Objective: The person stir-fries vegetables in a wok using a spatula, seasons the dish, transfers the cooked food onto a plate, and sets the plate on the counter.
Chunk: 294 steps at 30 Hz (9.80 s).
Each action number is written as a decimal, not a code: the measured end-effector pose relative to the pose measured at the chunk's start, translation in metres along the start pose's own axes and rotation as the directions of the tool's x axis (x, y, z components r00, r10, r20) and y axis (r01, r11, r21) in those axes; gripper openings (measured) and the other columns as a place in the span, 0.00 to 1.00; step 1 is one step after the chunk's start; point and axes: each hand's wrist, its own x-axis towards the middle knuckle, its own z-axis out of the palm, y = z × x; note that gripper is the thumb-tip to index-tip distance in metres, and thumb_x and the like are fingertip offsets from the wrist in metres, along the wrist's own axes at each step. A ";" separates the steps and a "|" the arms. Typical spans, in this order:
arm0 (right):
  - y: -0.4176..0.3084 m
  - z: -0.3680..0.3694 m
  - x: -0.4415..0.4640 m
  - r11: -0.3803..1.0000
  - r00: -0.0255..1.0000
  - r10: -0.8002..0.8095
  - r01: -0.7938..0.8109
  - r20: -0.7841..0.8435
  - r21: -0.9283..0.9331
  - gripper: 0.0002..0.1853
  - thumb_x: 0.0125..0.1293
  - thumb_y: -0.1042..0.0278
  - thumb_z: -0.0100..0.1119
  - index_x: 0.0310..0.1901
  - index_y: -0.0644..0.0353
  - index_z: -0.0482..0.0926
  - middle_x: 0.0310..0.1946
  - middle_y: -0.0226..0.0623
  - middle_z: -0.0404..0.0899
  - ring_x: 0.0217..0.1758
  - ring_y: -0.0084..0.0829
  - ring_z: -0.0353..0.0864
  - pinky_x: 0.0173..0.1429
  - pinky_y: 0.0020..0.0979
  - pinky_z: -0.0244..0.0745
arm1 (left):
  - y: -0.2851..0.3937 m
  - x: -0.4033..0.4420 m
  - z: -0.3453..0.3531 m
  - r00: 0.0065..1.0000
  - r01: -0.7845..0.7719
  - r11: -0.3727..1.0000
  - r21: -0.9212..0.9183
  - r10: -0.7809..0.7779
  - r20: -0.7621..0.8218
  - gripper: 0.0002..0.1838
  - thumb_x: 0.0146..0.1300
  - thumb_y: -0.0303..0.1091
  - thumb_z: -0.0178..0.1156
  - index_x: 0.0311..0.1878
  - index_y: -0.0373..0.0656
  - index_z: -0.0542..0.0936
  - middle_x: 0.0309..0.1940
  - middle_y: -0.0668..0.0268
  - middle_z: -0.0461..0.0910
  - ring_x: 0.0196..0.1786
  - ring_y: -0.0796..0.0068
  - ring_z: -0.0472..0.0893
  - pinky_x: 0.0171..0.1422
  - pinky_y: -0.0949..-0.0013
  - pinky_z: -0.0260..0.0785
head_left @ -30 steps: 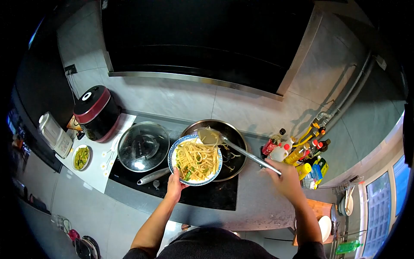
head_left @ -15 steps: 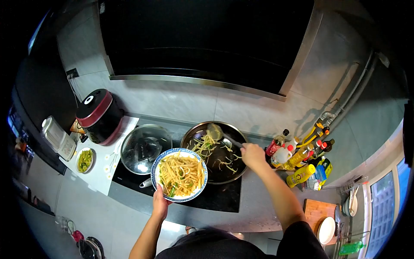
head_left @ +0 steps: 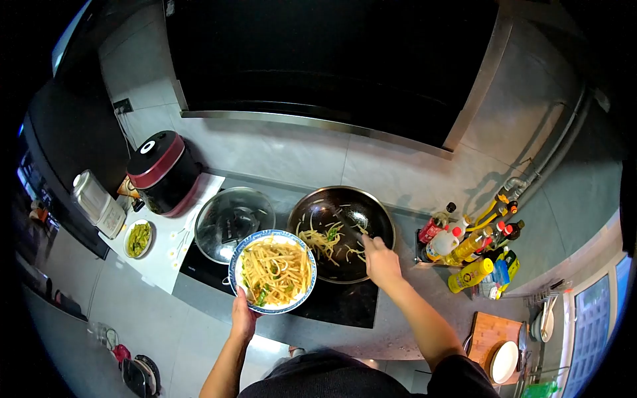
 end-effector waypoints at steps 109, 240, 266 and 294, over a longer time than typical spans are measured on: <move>-0.020 0.008 -0.029 0.970 0.966 0.192 -0.213 -0.172 -0.118 0.26 0.65 0.69 0.55 0.66 0.52 0.70 0.33 0.47 0.79 0.31 0.51 0.82 0.35 0.47 0.78 | 0.035 0.076 -0.014 0.727 -0.493 -0.242 0.835 0.413 0.549 0.28 0.52 0.41 0.70 0.56 0.42 0.77 0.50 0.58 0.80 0.53 0.56 0.79 0.56 0.56 0.70; 0.123 -0.144 -0.452 0.913 0.901 0.408 -0.399 -0.147 0.089 0.31 0.61 0.77 0.55 0.66 0.40 0.70 0.34 0.42 0.74 0.36 0.49 0.78 0.39 0.46 0.75 | -0.169 -0.171 0.161 0.818 -0.488 0.094 0.868 0.396 0.417 0.13 0.53 0.39 0.71 0.31 0.43 0.77 0.26 0.52 0.81 0.34 0.43 0.80 0.37 0.47 0.71; 0.131 -0.169 -0.434 0.914 0.943 0.331 -0.331 -0.040 -0.237 0.34 0.55 0.79 0.55 0.65 0.41 0.72 0.34 0.37 0.75 0.33 0.44 0.80 0.34 0.43 0.76 | -0.157 -0.168 0.171 0.810 -0.476 0.023 0.879 0.400 0.428 0.13 0.56 0.39 0.68 0.30 0.44 0.74 0.23 0.51 0.80 0.32 0.42 0.79 0.36 0.46 0.70; 0.139 -0.181 -0.407 0.950 0.965 0.259 -0.261 -0.032 -0.172 0.26 0.60 0.72 0.57 0.61 0.37 0.77 0.35 0.38 0.79 0.35 0.44 0.83 0.36 0.44 0.78 | -0.157 -0.169 0.165 0.800 -0.485 0.087 0.870 0.445 0.402 0.14 0.53 0.37 0.70 0.30 0.44 0.74 0.23 0.53 0.79 0.31 0.43 0.79 0.35 0.47 0.69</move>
